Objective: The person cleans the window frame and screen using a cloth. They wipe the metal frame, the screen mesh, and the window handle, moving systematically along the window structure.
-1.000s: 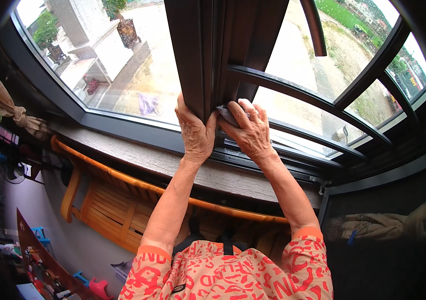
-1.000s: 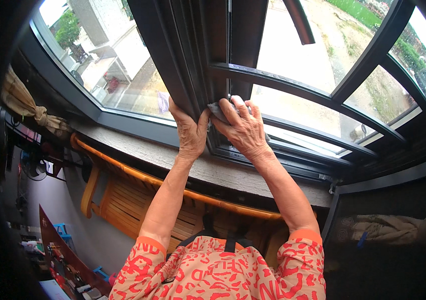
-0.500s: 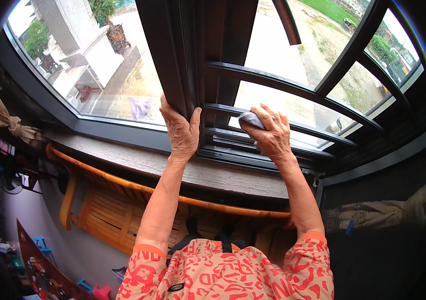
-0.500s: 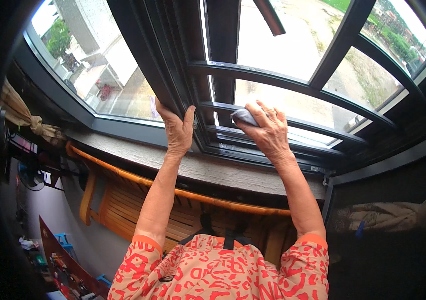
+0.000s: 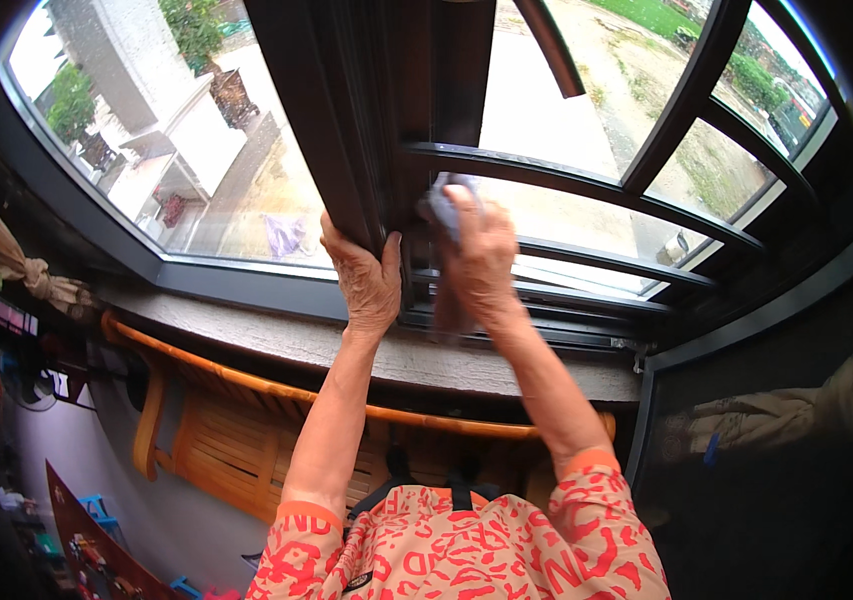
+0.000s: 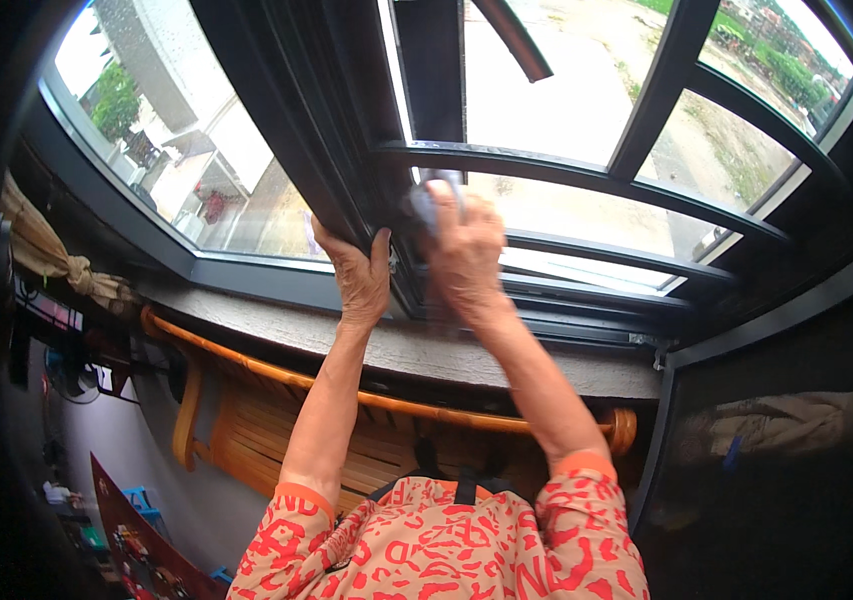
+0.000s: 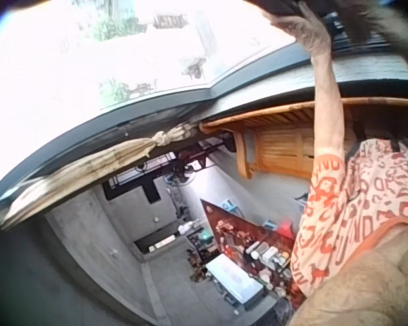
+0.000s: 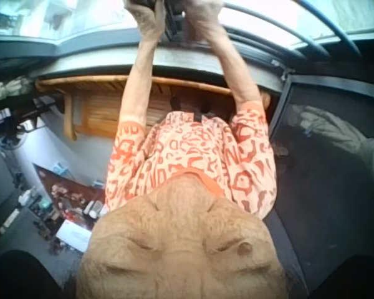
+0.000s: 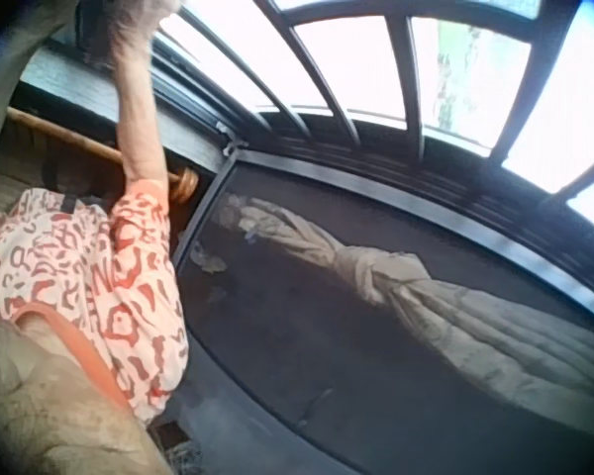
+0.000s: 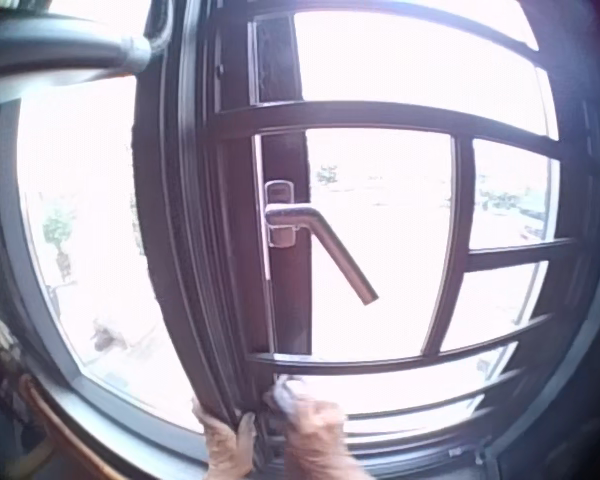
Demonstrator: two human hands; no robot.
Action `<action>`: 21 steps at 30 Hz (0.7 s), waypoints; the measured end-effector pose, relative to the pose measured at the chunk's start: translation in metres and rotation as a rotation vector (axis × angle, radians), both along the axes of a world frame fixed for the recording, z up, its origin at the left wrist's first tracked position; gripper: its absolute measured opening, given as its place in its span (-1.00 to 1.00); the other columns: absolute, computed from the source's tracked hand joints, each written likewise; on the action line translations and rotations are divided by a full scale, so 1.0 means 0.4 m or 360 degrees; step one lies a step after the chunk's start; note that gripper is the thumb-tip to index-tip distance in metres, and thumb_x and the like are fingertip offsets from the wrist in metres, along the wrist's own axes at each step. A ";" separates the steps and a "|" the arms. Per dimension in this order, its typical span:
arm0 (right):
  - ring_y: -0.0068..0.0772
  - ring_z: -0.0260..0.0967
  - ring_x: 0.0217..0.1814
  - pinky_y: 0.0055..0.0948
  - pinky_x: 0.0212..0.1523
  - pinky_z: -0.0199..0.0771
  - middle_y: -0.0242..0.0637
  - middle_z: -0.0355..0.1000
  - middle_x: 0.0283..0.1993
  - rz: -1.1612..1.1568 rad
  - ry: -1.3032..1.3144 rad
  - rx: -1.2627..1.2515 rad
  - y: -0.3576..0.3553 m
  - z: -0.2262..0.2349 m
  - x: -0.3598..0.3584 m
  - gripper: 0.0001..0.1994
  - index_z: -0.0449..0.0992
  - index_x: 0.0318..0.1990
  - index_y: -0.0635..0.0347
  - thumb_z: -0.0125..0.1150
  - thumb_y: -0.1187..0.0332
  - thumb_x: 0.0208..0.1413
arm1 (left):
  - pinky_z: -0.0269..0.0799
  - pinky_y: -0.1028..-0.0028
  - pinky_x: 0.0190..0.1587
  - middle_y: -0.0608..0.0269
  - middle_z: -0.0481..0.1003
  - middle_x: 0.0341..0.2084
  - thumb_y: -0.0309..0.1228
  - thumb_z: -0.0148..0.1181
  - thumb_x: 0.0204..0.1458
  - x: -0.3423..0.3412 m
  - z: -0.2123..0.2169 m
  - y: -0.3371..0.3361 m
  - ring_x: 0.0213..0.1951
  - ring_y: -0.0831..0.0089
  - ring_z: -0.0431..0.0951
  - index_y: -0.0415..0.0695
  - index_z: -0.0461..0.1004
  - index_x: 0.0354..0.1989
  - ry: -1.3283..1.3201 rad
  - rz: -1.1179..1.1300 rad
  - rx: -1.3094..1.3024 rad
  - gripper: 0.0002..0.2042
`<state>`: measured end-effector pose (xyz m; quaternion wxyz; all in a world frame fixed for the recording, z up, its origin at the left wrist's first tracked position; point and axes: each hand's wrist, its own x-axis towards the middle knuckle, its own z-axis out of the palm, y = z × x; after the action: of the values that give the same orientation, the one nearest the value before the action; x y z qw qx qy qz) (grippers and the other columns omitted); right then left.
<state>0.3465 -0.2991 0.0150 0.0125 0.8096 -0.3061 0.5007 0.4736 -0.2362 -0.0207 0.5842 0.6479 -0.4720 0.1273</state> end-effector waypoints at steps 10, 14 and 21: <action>-0.16 0.26 -0.01 -0.06 -0.08 0.19 -0.17 0.31 -0.11 -0.0186 0.0544 -0.0186 -0.029 -0.032 -0.067 -0.48 0.33 0.02 0.05 0.29 0.21 -0.16 | -0.02 0.18 0.21 -0.18 0.02 0.11 -0.38 0.18 0.02 0.004 -0.009 0.004 0.17 -0.03 0.10 -0.26 -0.31 0.27 0.0002 -0.0029 0.0067 -0.20; -0.13 0.22 0.01 -0.05 -0.07 0.10 -0.14 0.27 -0.04 -0.0253 0.0687 -0.0152 -0.053 -0.059 -0.146 -0.35 0.28 0.08 0.04 0.36 0.14 -0.23 | -0.04 0.16 0.24 -0.12 0.01 0.10 -0.37 0.16 0.04 0.005 -0.002 0.007 0.19 0.01 0.07 -0.18 -0.35 0.28 0.0000 -0.0058 0.0079 -0.20; -0.23 0.12 -0.10 -0.14 -0.12 0.05 -0.24 0.18 -0.12 -0.0558 0.0647 -0.0328 -0.091 -0.088 -0.311 -0.40 0.29 0.05 0.01 0.33 0.09 -0.19 | -0.14 0.14 0.29 -0.14 -0.10 0.20 -0.36 0.15 0.04 0.006 -0.008 0.003 0.26 0.02 -0.04 -0.13 -0.36 0.29 0.0009 -0.0067 0.0104 -0.19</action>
<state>0.2222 -0.3355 -0.0202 0.2422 0.8225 -0.3801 0.3469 0.4759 -0.2349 -0.0240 0.5666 0.6568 -0.4878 0.0978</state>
